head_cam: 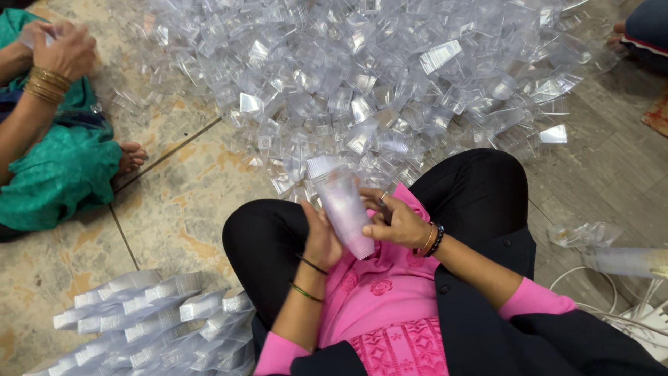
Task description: The person sits cross-legged on the floor among a large pile of clear plastic cups, holding a small blade and trimming excess plastic from each cup by hand, then placing finished cups into a growing stack beside them while other workers do the same nearby.
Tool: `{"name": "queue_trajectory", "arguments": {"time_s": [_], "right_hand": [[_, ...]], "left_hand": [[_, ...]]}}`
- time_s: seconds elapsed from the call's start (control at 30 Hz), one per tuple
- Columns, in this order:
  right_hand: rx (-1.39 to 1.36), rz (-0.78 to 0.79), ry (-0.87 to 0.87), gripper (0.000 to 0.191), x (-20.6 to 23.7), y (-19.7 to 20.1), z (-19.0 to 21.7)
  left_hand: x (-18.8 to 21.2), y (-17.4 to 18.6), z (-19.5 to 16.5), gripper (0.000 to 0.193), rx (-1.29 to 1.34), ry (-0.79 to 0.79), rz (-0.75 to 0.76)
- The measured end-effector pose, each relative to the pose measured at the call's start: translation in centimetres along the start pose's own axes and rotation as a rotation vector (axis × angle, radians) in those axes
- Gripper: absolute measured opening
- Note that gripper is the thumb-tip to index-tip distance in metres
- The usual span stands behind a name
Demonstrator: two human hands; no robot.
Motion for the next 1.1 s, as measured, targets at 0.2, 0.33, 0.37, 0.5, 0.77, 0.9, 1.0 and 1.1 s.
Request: {"name": "queue_trajectory", "arguments": {"time_s": [0.2,0.33,0.37,0.5,0.77,0.9,1.0,1.1], "right_hand": [[0.751,-0.102,0.583,0.067,1.9,-0.8,5.8],[0.697,-0.472,0.102,0.054,2.2,5.4,5.4],[0.692,-0.46,0.118,0.048,2.3,6.1,5.4],[0.992,-0.348,0.081,0.032,3.8,5.8,5.0],[0.804,-0.263,0.434,0.032,5.0,-1.2,10.0],[0.746,-0.141,0.503,0.034,5.0,-3.2,10.8],[0.729,-0.132,0.542,0.032,5.1,-3.5,10.8],[0.75,-0.101,0.565,0.036,5.3,-3.5,10.7]], "left_hand": [[0.5,2.8,0.9,0.104,-0.115,-0.012,-0.093],[1.1,4.8,-0.1,0.11,-0.336,-0.115,-0.226],[1.3,5.0,-0.3,0.111,-0.404,-0.13,-0.252],[1.8,4.9,-1.1,0.115,-0.586,-0.188,-0.314],[2.6,1.7,-3.4,0.094,-0.974,-0.357,-0.378],[3.3,-0.9,-5.3,0.084,-1.321,-0.546,-0.378],[3.3,-2.0,-6.1,0.084,-1.433,-0.58,-0.385],[3.4,-2.7,-6.5,0.086,-1.494,-0.6,-0.392]]}}
Point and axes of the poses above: each hand's wrist, its own x-axis away from the middle knuckle, its own y-axis out of the back of the hand, z = x × y, the point moved 5 cm from there along -x, towards the middle knuckle, and after that the axes turned 11 degrees about -x, right-handed, at the moved point
